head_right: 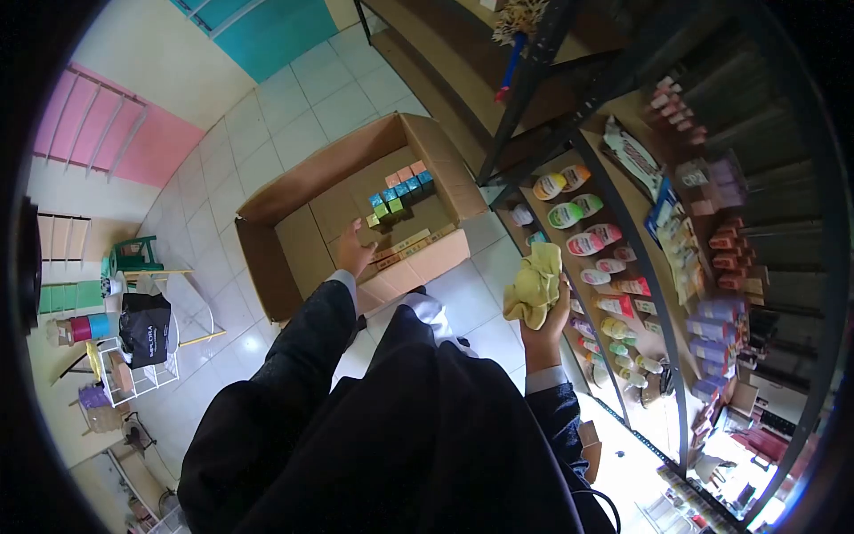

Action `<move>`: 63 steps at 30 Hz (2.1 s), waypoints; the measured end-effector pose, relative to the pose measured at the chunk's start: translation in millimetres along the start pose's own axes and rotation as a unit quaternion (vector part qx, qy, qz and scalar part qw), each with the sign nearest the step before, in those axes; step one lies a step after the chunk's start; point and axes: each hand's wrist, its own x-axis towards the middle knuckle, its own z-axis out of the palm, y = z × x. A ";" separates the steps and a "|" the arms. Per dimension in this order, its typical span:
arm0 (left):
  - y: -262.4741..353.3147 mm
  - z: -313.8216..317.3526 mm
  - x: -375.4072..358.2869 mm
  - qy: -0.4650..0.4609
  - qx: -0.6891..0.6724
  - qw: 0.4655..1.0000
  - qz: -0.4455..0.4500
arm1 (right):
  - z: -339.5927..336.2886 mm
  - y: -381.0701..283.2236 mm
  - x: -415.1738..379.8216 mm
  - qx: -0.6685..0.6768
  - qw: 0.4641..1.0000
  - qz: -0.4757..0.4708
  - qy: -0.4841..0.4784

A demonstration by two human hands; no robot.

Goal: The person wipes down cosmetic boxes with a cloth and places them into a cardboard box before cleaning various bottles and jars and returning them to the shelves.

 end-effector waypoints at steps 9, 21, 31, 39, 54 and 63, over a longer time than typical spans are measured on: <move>-13.2 24.2 78.4 -0.004 0.012 1.000 0.017 | 50.4 38.1 39.1 -0.011 0.998 0.024 0.052; -22.8 60.2 159.8 -0.130 -0.095 0.986 -0.030 | 59.2 47.7 70.8 -0.035 0.995 0.032 0.084; -66.9 88.0 182.0 -0.147 -0.252 0.952 -0.096 | 58.2 51.5 64.9 -0.021 0.998 0.018 0.065; -24.6 66.5 176.4 -0.197 -0.085 0.977 0.022 | 58.3 54.3 57.1 -0.017 0.997 0.015 0.072; 182.5 -71.4 59.6 -0.089 -0.165 0.930 0.317 | 176.7 21.2 27.3 -0.637 0.646 -0.415 -0.069; 285.4 -103.6 5.3 -0.244 -0.422 0.823 0.292 | 113.9 -53.2 -37.8 -0.591 0.673 -0.424 0.136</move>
